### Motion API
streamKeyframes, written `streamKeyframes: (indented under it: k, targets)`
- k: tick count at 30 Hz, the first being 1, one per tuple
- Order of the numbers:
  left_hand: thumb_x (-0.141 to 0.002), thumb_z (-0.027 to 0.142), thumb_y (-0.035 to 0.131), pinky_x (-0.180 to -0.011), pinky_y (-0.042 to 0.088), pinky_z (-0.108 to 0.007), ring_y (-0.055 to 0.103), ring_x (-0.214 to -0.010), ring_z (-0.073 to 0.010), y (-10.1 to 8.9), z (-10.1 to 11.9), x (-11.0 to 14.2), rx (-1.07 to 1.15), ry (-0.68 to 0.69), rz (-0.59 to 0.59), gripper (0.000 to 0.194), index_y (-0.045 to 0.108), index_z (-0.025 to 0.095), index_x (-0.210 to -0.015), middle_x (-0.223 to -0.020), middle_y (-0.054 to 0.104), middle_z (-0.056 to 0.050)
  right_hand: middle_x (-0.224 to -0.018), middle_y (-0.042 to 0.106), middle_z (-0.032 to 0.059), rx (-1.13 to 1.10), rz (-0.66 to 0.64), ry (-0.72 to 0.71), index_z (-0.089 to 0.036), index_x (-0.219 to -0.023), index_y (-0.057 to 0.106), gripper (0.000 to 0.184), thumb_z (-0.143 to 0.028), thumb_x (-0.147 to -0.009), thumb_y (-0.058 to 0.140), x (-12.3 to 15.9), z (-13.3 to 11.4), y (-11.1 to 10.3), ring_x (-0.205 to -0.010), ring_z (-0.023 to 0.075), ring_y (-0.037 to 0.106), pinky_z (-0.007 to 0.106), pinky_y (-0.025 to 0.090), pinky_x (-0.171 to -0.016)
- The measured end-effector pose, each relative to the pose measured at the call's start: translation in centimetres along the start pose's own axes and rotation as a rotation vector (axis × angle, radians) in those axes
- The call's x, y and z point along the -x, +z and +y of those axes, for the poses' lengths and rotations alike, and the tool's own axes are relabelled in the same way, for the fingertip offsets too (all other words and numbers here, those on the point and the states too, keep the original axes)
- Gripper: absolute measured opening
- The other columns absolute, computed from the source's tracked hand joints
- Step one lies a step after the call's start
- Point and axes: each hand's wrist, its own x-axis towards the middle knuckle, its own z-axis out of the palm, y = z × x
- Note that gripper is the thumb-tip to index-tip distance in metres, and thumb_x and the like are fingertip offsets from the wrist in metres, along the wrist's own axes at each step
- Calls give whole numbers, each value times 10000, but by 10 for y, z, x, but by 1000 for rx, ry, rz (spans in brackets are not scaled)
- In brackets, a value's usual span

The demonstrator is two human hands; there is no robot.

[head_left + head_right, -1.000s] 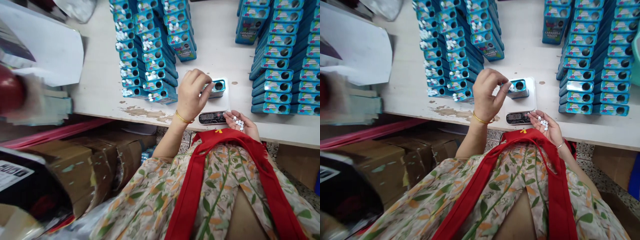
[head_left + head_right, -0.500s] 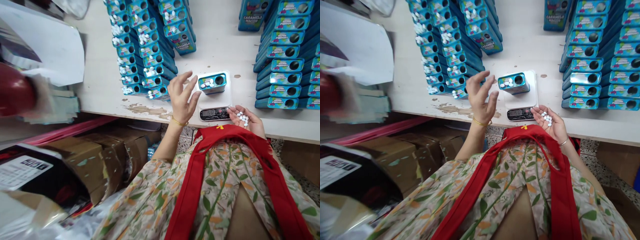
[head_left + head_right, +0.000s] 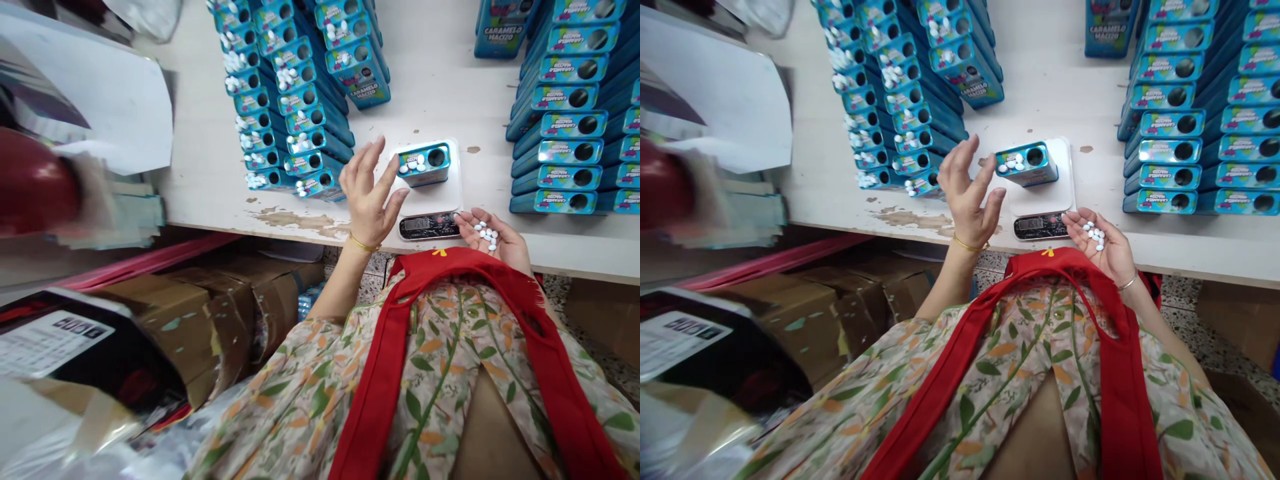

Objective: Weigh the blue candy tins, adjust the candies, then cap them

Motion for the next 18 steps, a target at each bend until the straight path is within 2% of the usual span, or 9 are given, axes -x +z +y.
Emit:
streamKeyframes:
  k: [4, 9, 13, 16, 18]
  targets:
    - [-941, 703, 321, -1230, 127, -588, 114, -1541, -250, 7, 4, 0, 18, 26, 1, 640, 412, 333, -1454, -1581, 378, 18, -1131, 738, 69, 2, 6, 6, -163, -1037, 694, 214, -272, -950, 532, -1, 0, 1, -1147, 177, 685, 306, 541, -1041]
    - [-950, 680, 329, -1254, 81, -541, 122, -1554, -287, 12, 24, -13, -8, 82, -10, 649, 478, 272, -1432, -1610, 332, -60, -1134, 740, 88, -38, 7, 25, -141, -1034, 696, 223, -260, -954, 525, -1, 1, 2, -1125, 189, 697, 284, 573, -987]
    - [-950, 675, 348, -1253, 40, -537, 149, -1546, -311, 9, 35, -27, -36, 126, -38, 661, 444, 266, -1459, -1597, 352, -87, -1139, 738, 100, -68, 14, 33, -137, -1037, 689, 211, -251, -945, 538, -1, 0, 2, -1118, 193, 700, 288, 576, -982]
    - [-935, 673, 402, -1215, 145, -553, 227, -1511, -341, 0, 33, -31, -75, 118, -34, 705, 389, 237, -1489, -1555, 402, -133, -1119, 743, 113, -104, 33, 38, -132, -1035, 684, 194, -232, -935, 551, -2, 0, 1, -1101, 197, 708, 291, 578, -977]
    - [-945, 623, 444, -1135, 300, -507, 436, -1372, -325, -6, 28, -35, -93, 146, -80, 646, 424, 220, -1450, -1413, 544, -145, -1104, 746, 124, -132, 41, 37, -130, -1025, 681, 181, -217, -934, 551, -2, 1, 0, -1091, 200, 713, 299, 578, -977]
